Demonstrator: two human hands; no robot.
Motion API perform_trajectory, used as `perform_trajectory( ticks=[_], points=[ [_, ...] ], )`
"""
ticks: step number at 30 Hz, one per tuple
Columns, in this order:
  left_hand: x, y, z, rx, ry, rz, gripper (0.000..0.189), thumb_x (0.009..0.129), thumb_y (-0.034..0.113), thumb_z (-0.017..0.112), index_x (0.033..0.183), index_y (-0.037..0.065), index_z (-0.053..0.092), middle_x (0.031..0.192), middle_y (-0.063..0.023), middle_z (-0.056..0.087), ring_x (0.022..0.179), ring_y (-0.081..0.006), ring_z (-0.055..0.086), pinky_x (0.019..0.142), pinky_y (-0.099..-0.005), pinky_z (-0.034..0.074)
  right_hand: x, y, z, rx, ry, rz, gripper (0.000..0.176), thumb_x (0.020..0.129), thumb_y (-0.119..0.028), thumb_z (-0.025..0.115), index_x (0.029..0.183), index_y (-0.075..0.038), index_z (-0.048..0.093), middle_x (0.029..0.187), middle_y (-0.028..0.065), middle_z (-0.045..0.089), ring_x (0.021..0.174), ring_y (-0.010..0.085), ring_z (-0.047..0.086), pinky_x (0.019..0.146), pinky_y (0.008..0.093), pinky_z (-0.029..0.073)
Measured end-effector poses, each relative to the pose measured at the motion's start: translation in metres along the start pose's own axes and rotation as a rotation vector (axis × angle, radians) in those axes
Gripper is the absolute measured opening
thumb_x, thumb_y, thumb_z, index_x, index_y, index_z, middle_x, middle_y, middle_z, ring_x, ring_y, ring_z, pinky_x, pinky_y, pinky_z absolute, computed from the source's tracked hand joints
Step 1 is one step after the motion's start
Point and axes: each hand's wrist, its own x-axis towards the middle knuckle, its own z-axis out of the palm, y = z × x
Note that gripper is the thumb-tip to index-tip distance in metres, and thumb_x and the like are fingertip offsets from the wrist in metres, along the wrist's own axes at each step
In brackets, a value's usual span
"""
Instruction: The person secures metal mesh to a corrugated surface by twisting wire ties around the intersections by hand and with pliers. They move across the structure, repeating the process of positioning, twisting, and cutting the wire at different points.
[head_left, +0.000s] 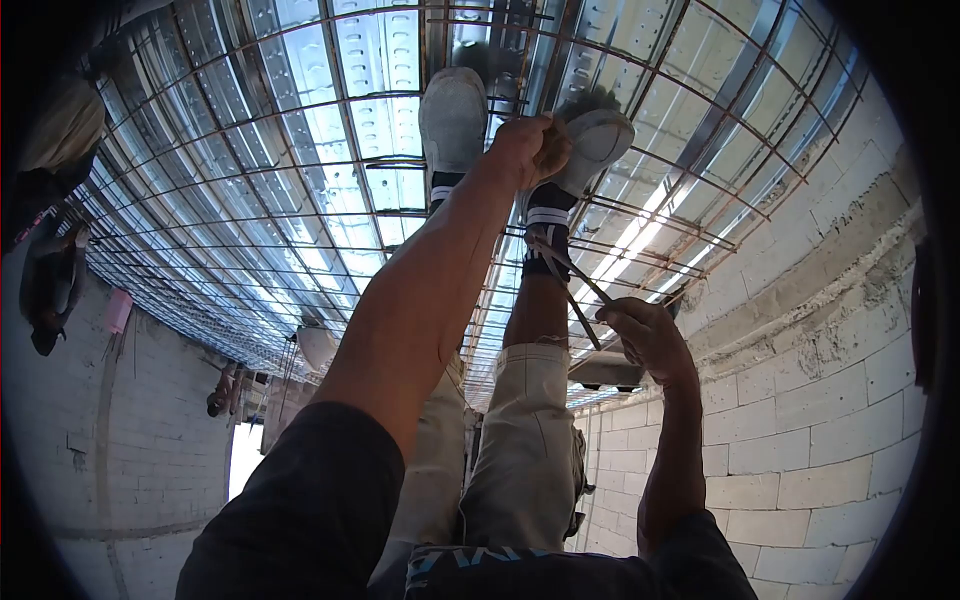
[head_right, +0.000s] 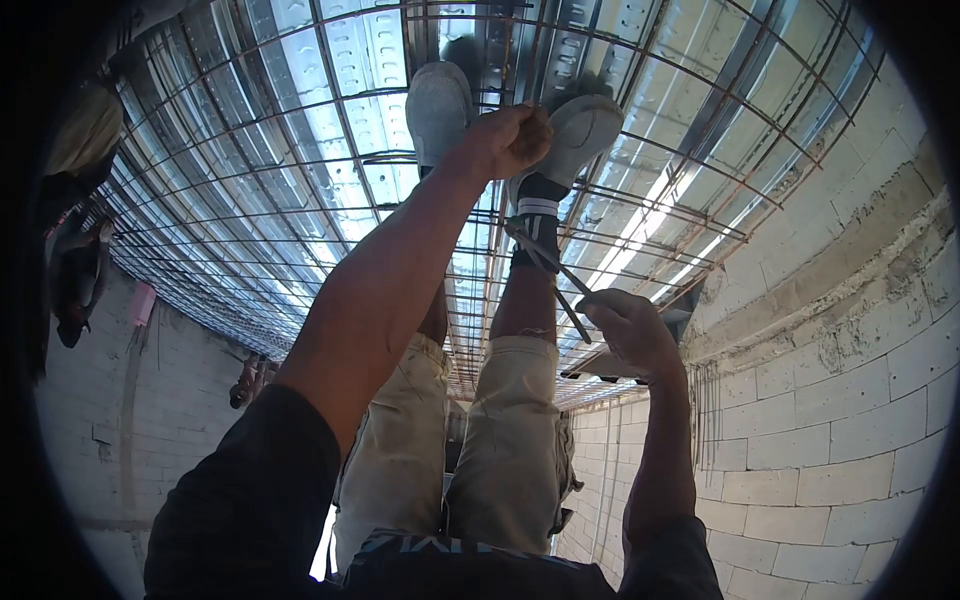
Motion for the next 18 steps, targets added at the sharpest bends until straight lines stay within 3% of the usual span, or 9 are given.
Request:
perform_trajectory(
  ticks=[2, 5, 7, 10, 14, 16, 18],
  points=[
    [-0.013, -0.004, 0.025, 0.286, 0.157, 0.02, 0.021, 0.102, 0.028, 0.052, 0.102, 0.008, 0.061, 0.086, -0.0053, 0.065, 0.078, -0.0182, 0.067, 0.07, -0.0355, 0.058, -0.009, 0.008, -0.014, -0.215, 0.172, 0.006, 0.033, 0.093, -0.026, 0.057, 0.102, 0.003, 0.069, 0.07, 0.0094, 0.063, 0.061, 0.0167, 0.058, 0.058, 0.0329, 0.045],
    [-0.007, -0.024, 0.018, 0.267, 0.139, 0.262, 0.02, 0.101, 0.027, 0.052, 0.106, 0.009, 0.059, 0.086, -0.0041, 0.064, 0.078, -0.0179, 0.068, 0.071, -0.0364, 0.059, -0.025, 0.0, -0.03, -0.433, 0.483, -0.007, 0.033, 0.092, -0.026, 0.054, 0.102, 0.002, 0.069, 0.082, 0.0195, 0.068, 0.076, 0.0315, 0.066, 0.072, 0.0415, 0.049],
    [-0.01, -0.032, 0.011, 0.226, 0.163, 0.282, 0.018, 0.1, 0.025, 0.051, 0.109, 0.01, 0.057, 0.088, -0.0041, 0.063, 0.079, -0.0186, 0.068, 0.072, -0.0369, 0.059, -0.037, -0.013, -0.041, -0.49, 0.654, -0.003, 0.031, 0.093, -0.025, 0.052, 0.103, 0.0, 0.068, 0.086, 0.0255, 0.066, 0.081, 0.0415, 0.065, 0.074, 0.045, 0.05],
    [-0.025, -0.029, -0.012, 0.132, 0.177, 0.334, 0.019, 0.101, 0.024, 0.049, 0.112, 0.01, 0.053, 0.093, -0.0065, 0.059, 0.082, -0.0199, 0.067, 0.073, -0.0365, 0.059, -0.033, -0.029, -0.057, -0.393, 0.804, -0.22, 0.033, 0.096, -0.028, 0.051, 0.106, -0.001, 0.065, 0.08, 0.0183, 0.067, 0.074, 0.0342, 0.066, 0.071, 0.0437, 0.05],
    [-0.065, -0.019, -0.036, -0.044, 0.226, 0.422, 0.019, 0.101, 0.023, 0.047, 0.114, 0.008, 0.052, 0.093, -0.0086, 0.057, 0.078, -0.0211, 0.064, 0.07, -0.0361, 0.055, 0.022, -0.088, -0.08, -0.407, 0.989, -0.527, 0.036, 0.097, -0.032, 0.052, 0.115, -0.002, 0.062, 0.088, 0.0169, 0.068, 0.079, 0.0292, 0.066, 0.075, 0.0402, 0.05],
    [-0.082, -0.015, -0.048, -0.183, 0.202, 0.447, 0.02, 0.102, 0.022, 0.047, 0.113, 0.007, 0.053, 0.089, -0.0087, 0.058, 0.075, -0.0225, 0.06, 0.068, -0.0372, 0.052, 0.054, -0.141, -0.088, -0.4, 1.065, -0.569, 0.036, 0.097, -0.033, 0.051, 0.116, -0.005, 0.062, 0.097, 0.0191, 0.07, 0.091, 0.0384, 0.067, 0.084, 0.0448, 0.05],
    [-0.102, -0.007, -0.052, -0.326, 0.126, 0.334, 0.019, 0.102, 0.022, 0.047, 0.109, 0.006, 0.055, 0.086, -0.0084, 0.058, 0.077, -0.0226, 0.06, 0.071, -0.0376, 0.052, 0.1, -0.18, -0.103, -0.407, 1.141, -0.813, 0.037, 0.096, -0.035, 0.052, 0.115, -0.005, 0.062, 0.104, 0.0199, 0.07, 0.096, 0.0407, 0.067, 0.086, 0.0467, 0.05]
  ],
)
